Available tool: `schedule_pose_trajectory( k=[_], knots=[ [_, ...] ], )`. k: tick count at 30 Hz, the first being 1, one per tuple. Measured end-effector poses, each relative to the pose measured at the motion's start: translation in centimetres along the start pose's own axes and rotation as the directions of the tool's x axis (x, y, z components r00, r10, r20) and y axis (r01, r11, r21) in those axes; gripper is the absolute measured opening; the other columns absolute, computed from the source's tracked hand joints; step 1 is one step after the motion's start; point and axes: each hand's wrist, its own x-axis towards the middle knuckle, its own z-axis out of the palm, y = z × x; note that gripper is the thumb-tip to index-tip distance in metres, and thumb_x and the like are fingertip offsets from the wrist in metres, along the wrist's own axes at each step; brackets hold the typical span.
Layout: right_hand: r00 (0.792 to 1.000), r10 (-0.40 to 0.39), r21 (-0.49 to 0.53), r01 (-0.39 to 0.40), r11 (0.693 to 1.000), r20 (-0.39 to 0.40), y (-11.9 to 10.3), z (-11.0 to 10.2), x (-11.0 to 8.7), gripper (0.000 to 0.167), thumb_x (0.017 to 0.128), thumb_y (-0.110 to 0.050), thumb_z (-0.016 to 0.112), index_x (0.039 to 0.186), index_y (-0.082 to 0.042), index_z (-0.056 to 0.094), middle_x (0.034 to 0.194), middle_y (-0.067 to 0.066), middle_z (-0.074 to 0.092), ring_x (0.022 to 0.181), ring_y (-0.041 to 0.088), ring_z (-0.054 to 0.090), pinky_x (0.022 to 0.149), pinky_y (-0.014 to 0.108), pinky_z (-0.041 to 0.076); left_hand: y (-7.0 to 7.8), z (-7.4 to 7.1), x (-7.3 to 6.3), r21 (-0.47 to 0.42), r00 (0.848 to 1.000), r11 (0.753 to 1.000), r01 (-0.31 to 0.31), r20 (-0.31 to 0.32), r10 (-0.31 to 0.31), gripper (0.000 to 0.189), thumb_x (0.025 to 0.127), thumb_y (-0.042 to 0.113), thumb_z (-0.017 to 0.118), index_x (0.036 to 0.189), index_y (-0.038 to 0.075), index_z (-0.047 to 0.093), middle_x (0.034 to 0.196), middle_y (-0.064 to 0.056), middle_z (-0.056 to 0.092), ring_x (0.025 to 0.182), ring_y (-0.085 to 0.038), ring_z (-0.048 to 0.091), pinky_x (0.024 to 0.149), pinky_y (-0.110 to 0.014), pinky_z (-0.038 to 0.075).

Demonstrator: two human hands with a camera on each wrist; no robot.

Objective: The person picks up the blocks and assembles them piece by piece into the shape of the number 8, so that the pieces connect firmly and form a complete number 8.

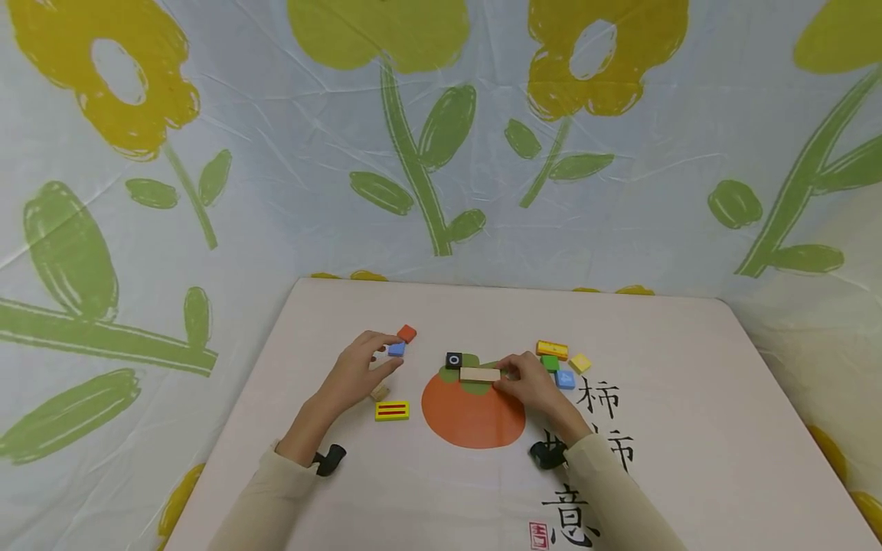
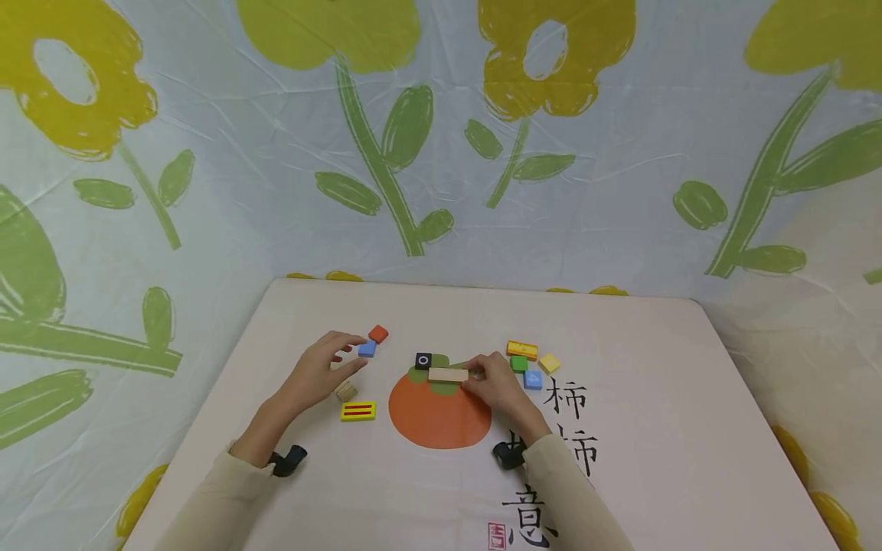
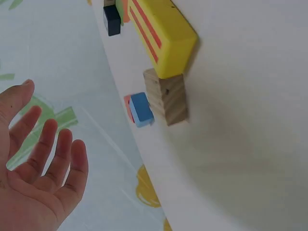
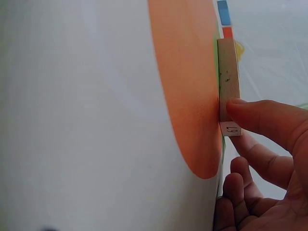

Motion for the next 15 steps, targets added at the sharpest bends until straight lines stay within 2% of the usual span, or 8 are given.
schedule_pose_trajectory(
  k=[3,9,15],
  knots=[
    [1.0,0.003,0.004,-0.003,1.0,0.005,0.0,0.1,0.0,0.026,0.089,-0.011,0.076,0.113,-0.001,0.072,0.095,0.007,0.055,0.088,0.022,0.046,0.076,0.036,0.042,-0.7,-0.4,-0.9,-0.01,1.0,1.0,0.001,0.004,-0.001,0.039,0.094,0.023,0.073,0.13,0.011,0.064,0.127,-0.005,0.059,0.11,-0.034,0.059,0.086,-0.045,0.052],
    [1.0,-0.011,-0.02,0.011,1.0,-0.006,0.3,0.1,0.1,0.025,0.088,-0.011,0.076,0.111,-0.001,0.072,0.095,0.007,0.056,0.087,0.022,0.048,0.076,0.036,0.043,-2.9,-1.2,-2.6,-0.02,0.996,0.997,0.069,0.067,-0.067,0.046,0.094,0.024,0.073,0.136,0.012,0.06,0.132,-0.007,0.055,0.116,-0.034,0.057,0.089,-0.047,0.051],
    [1.0,-0.023,-0.026,0.023,0.999,-0.006,0.2,0.1,0.1,0.025,0.088,-0.012,0.076,0.111,-0.001,0.072,0.095,0.007,0.056,0.087,0.022,0.048,0.077,0.037,0.044,-4.6,-1.7,-3.6,-0.035,0.976,0.989,0.145,0.166,-0.137,0.048,0.093,0.017,0.073,0.139,0.015,0.059,0.135,-0.01,0.054,0.119,-0.033,0.053,0.092,-0.05,0.049]
  ],
)
